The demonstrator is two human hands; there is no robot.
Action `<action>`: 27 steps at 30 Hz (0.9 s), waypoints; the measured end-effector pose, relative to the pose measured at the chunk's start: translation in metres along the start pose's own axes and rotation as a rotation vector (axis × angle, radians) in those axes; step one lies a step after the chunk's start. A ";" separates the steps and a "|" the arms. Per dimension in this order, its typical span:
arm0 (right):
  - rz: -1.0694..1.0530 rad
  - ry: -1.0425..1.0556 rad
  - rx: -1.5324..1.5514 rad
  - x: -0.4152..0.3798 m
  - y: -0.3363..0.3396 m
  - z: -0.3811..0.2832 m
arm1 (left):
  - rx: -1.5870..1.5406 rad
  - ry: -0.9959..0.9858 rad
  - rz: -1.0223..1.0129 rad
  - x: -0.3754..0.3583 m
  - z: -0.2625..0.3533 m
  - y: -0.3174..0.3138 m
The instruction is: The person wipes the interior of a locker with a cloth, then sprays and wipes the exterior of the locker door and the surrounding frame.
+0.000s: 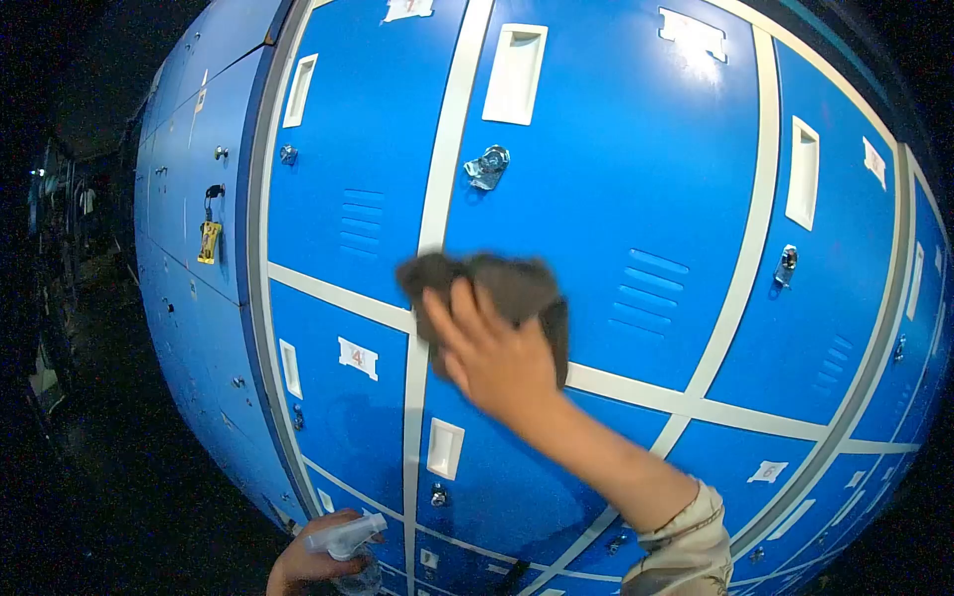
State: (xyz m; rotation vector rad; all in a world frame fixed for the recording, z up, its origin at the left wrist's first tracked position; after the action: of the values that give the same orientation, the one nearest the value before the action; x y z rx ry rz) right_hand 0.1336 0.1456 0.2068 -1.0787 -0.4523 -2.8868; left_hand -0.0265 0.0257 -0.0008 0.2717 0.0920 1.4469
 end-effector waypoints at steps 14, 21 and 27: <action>0.242 -0.260 -0.194 0.013 0.066 0.154 | -0.037 0.034 0.041 0.000 -0.013 0.005; 0.270 -0.223 -0.296 0.004 0.075 0.171 | -0.028 0.027 0.001 0.005 -0.020 0.003; -0.076 -0.127 -0.027 -0.105 0.032 0.052 | -0.111 0.074 0.013 0.005 -0.010 0.003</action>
State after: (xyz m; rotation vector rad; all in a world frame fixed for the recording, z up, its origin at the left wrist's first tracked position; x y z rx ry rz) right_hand 0.2501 0.1217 0.1845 -1.2818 -0.4711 -2.9083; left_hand -0.0313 0.0318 -0.0094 0.1283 0.0701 1.4698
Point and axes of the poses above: each hand's wrist, its own x-axis towards the middle knuckle, its own y-axis out of the back of the hand, z = x × y, the point moved 6 cm from there along x, towards the middle knuckle, and after that the axes turned 7 degrees about y, right-handed, at the moved point
